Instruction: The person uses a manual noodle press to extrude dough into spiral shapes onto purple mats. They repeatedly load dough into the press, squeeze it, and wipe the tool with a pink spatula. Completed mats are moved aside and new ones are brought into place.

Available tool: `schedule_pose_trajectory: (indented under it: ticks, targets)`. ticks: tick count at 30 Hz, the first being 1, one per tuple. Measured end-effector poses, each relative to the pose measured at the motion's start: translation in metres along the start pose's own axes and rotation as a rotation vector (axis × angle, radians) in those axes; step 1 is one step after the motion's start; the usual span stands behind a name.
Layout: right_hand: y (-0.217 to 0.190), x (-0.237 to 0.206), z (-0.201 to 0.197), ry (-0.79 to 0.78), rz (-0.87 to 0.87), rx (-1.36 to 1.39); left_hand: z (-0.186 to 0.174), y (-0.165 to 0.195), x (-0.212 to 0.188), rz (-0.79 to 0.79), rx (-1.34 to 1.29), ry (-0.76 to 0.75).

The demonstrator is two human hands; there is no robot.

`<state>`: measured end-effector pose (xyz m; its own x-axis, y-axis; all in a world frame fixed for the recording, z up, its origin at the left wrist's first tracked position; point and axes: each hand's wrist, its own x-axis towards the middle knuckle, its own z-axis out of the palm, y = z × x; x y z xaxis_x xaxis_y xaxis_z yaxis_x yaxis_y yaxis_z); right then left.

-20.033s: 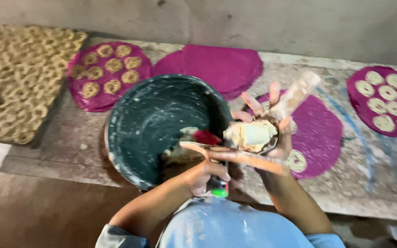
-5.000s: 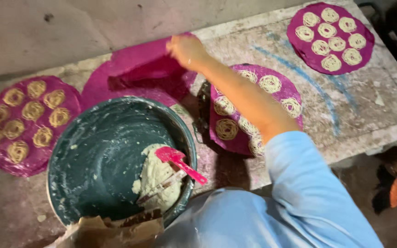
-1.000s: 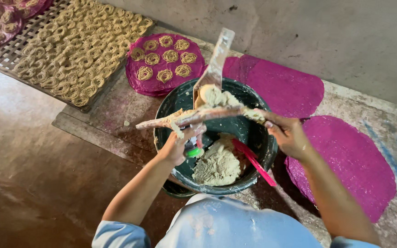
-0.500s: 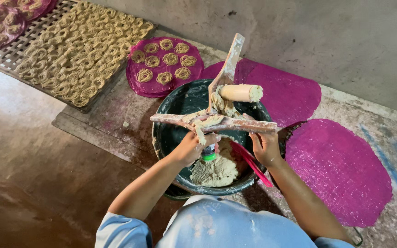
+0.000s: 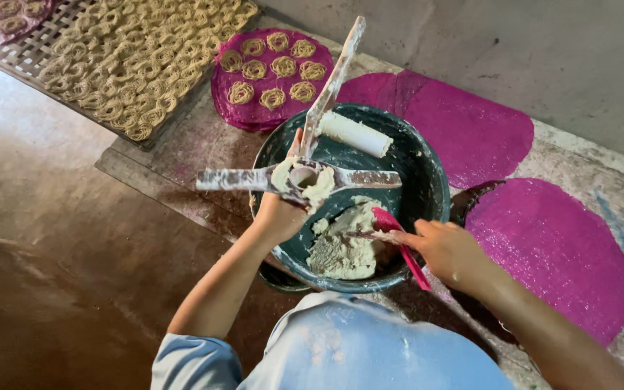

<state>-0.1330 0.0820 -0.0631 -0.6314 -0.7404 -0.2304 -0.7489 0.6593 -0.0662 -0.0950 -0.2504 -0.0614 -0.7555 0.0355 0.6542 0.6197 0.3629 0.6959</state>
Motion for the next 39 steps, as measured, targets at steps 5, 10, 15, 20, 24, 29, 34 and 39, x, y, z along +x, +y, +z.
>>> schedule_pose_trajectory:
  ticks: [5, 10, 15, 20, 24, 29, 34, 39]
  targets:
    - [-0.019, -0.006, -0.01, 0.071, -0.059, 0.063, -0.001, 0.018, 0.01, -0.007, 0.352, 0.057]
    - [0.018, -0.03, -0.032, -0.044, 0.165, 0.449, -0.003, 0.026, 0.016, -0.053, 0.535, -0.038]
    - [0.039, -0.009, -0.001, 0.362, 0.171, 0.903, 0.015, 0.029, 0.021, -0.243, 0.392, -0.054]
    - [0.027, 0.021, 0.043, 0.466, -0.018, 1.072, 0.027, 0.018, 0.019, 0.041, 0.561, 0.015]
    - [0.023, 0.006, 0.038, 0.502, -0.18, 0.771, 0.02, -0.003, 0.01, -0.116, 0.547, -0.003]
    - [-0.003, -0.01, 0.015, 0.134, -0.017, -0.046, 0.013, -0.023, 0.002, -0.261, 0.64, 0.025]
    - [0.018, -0.027, -0.015, 0.397, -0.101, 0.307, 0.014, -0.019, 0.002, -0.031, 0.819, 0.051]
    - [0.031, 0.007, 0.011, 0.354, 0.091, 1.005, 0.033, -0.001, 0.005, 0.046, 0.865, 0.042]
